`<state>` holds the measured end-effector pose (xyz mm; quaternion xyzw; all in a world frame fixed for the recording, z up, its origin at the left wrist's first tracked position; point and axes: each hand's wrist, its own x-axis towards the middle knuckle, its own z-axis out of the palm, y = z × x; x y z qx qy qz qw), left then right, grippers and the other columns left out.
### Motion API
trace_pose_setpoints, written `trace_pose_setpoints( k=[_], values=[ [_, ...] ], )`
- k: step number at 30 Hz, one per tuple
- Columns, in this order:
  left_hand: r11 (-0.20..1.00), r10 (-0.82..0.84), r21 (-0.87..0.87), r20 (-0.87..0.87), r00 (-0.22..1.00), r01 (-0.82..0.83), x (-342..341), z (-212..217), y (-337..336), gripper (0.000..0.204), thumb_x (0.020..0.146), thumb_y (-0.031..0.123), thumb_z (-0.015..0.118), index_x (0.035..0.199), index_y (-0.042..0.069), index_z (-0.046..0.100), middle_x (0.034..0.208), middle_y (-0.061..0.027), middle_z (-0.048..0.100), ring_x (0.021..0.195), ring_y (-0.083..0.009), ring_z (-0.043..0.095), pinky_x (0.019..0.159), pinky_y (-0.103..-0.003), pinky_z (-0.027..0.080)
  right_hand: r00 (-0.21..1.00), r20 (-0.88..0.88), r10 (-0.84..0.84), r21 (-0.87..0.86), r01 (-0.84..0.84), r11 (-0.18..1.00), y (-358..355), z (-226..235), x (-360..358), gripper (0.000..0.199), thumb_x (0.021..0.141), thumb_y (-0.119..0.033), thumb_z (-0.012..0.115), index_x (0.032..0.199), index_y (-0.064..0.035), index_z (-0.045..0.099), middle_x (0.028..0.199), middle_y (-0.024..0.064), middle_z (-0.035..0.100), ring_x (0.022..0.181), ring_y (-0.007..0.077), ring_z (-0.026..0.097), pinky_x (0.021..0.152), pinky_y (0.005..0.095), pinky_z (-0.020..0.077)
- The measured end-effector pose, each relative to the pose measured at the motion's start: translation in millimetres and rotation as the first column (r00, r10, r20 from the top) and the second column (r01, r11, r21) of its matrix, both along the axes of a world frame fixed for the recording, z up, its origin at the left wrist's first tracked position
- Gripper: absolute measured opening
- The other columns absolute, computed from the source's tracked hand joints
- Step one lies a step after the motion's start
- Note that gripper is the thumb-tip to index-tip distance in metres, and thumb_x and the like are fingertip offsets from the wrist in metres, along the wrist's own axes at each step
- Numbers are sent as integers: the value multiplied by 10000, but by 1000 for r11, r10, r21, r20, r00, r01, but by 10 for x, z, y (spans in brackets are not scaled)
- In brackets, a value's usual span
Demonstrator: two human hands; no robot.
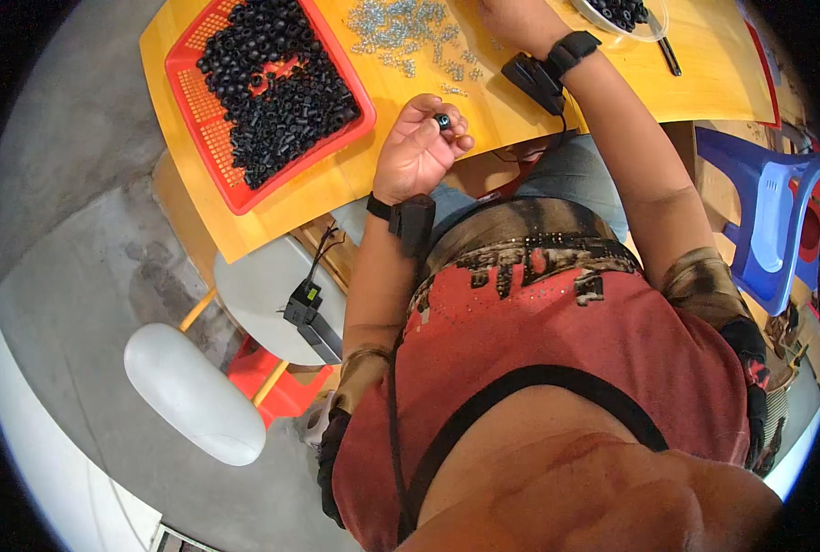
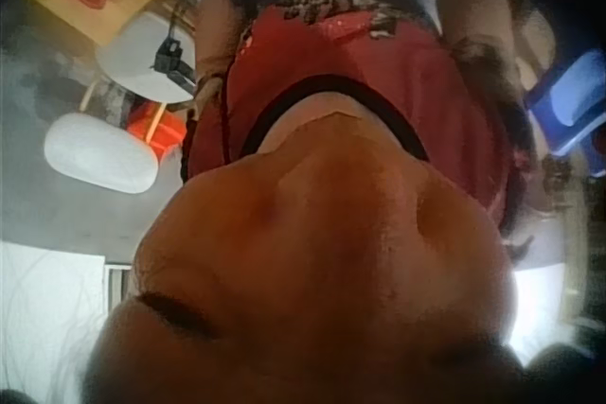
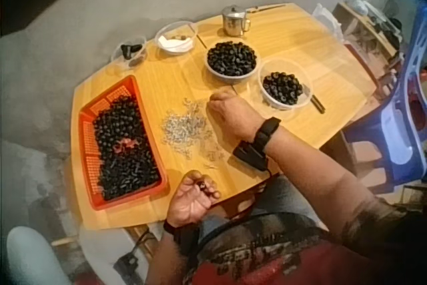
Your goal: The person assembles small components by picking black pieces from a basket and inserting small metal parts into them by hand.
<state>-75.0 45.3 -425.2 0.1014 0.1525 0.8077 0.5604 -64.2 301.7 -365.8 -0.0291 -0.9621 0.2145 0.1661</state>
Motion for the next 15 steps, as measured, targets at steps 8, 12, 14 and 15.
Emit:
trace_pose_setpoints(
  k=[8,12,14,15],
  values=[
    [999,8,30,51,999,-10,65,79,-38,242,949,87,622,1185,113,581,1056,-86,598,998,-212,563,898,-406,480,994,-3,-113,-96,112,989,-418,280,782,191,881,-86,606,1029,23,657,1056,202,624,980,375,582,875,410,488],
    [1000,15,15,44,999,-16,55,110,-12,240,947,96,629,1182,115,587,1057,-87,611,994,-209,567,893,-405,481,990,-62,-126,-151,115,982,-431,252,882,214,883,-90,617,1051,35,662,1047,204,635,960,380,587,845,422,496],
    [1000,23,10,41,999,-23,48,97,-9,239,946,98,631,1180,115,589,1058,-89,615,995,-208,567,891,-405,481,990,-79,-118,-150,106,983,-424,254,824,219,883,-91,619,1054,39,664,1038,205,639,955,381,589,836,424,498],
    [1000,24,13,42,999,-24,42,85,-9,238,945,96,631,1179,115,591,1064,-88,617,996,-209,565,892,-406,482,993,-58,-107,-123,99,987,-424,286,777,212,881,-93,621,1042,37,669,1020,203,643,955,377,592,831,425,498]
  ],
)
